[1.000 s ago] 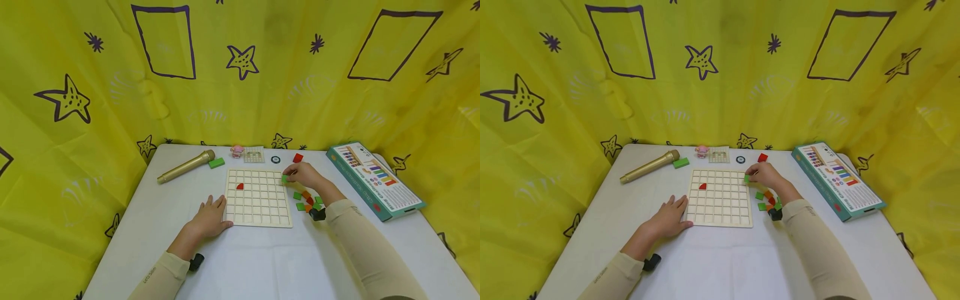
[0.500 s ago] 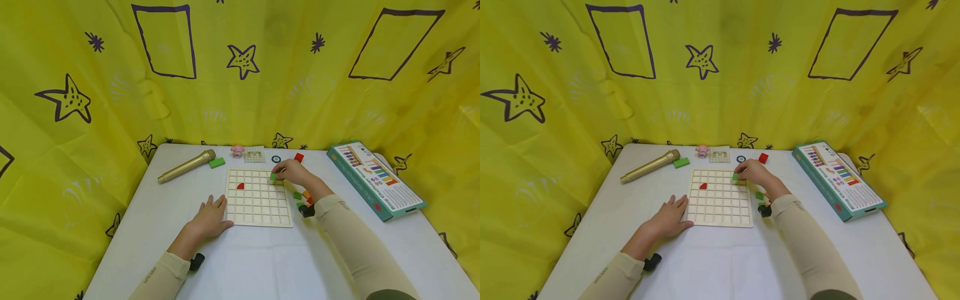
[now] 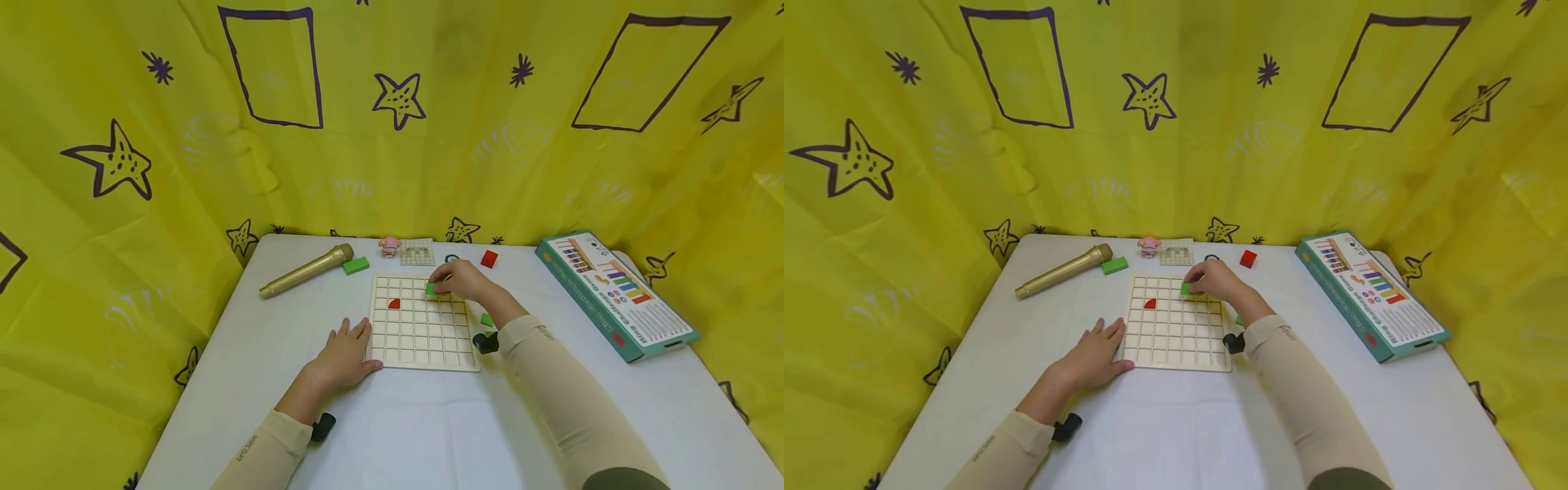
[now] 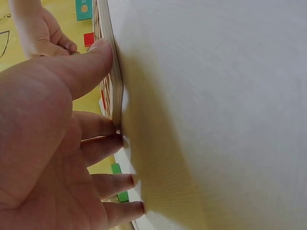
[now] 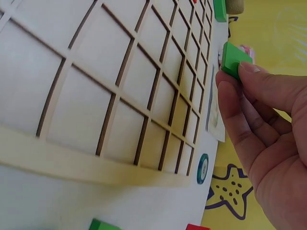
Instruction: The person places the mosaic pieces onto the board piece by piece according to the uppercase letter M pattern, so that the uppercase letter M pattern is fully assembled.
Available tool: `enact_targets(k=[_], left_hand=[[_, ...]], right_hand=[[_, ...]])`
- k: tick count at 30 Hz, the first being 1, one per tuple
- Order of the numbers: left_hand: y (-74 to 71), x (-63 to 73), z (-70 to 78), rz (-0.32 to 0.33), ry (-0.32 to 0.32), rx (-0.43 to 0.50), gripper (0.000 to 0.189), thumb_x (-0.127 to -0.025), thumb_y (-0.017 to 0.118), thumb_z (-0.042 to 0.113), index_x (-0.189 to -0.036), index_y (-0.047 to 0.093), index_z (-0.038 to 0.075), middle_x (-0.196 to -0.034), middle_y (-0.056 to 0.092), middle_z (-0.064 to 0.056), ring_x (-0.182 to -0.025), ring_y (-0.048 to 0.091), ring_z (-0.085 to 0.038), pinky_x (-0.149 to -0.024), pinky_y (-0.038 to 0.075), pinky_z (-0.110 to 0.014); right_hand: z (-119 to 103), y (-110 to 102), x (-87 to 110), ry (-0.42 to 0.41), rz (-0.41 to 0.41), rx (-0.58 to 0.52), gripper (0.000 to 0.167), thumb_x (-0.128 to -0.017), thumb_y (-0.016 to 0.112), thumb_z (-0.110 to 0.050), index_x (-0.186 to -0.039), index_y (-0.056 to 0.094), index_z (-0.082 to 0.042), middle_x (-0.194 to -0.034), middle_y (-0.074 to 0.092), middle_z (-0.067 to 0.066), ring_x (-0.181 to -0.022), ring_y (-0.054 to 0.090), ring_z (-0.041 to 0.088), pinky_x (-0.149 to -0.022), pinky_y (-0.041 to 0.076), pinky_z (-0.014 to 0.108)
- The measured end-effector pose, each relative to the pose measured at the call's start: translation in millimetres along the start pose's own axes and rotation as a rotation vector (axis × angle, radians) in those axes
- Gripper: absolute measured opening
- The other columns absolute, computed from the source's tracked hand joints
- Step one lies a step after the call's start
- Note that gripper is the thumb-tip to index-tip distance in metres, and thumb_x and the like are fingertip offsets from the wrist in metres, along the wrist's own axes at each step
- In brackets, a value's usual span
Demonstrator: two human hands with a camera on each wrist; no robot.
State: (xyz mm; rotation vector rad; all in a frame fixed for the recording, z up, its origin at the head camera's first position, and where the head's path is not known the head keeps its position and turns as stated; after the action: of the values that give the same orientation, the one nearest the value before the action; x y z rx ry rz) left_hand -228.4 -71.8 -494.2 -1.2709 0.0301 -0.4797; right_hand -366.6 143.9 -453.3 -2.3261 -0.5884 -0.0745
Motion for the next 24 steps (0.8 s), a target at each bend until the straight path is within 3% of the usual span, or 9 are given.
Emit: enact_targets(k=[7, 14, 24], left_hand=[[-0.2, 0.4, 0.7, -0.004, 0.002, -0.008, 0.086, -0.096, 0.064, 0.051, -0.156, 0.031, -0.001, -0.163, 0.027, -0.014, -0.148, 0.017, -0.048, -0.115, 0.024, -0.063], [-1.1, 0.1, 0.6, -0.002, 0.007, -0.009, 0.086, -0.096, 0.064, 0.05, -0.156, 0.032, -0.002, -0.163, 0.028, -0.015, -0.147, 0.018, -0.049, -0.114, 0.024, -0.063], [-1.8, 0.2, 0.8, 0.0, 0.005, -0.004, 0.086, -0.096, 0.063, 0.051, -0.156, 0.031, -0.001, -0.163, 0.028, -0.014, -0.148, 0.018, -0.049, -0.115, 0.023, -0.063]], right_hand=[[-10, 16, -6.5, -0.03, -0.029, -0.038, 0.018, -0.094, 0.071, -0.008, -0.111, 0.074, -0.002, -0.105, 0.071, 0.009, -0.092, 0.068, 0.02, -0.085, 0.056, 0.036], [-16, 28, -13.0, -0.062, -0.03, 0.022, 0.013, -0.094, 0.072, -0.011, -0.105, 0.076, -0.007, -0.106, 0.072, 0.006, -0.093, 0.064, 0.019, -0.082, 0.054, 0.034], [-15, 41, -18.8, -0.054, -0.033, 0.062, 0.009, -0.092, 0.075, -0.015, -0.101, 0.078, -0.011, -0.104, 0.073, 0.001, -0.099, 0.06, 0.02, -0.093, 0.049, 0.039]])
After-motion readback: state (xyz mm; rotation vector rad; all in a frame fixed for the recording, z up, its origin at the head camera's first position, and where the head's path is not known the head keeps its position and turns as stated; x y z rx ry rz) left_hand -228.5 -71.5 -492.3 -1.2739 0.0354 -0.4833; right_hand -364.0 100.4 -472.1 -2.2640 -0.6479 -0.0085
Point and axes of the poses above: each hand's wrist, its own x-axis away from the middle knuckle, its own y-axis out of the palm, z = x × y, the point moved 9 cm from there along -x, towards the middle knuckle
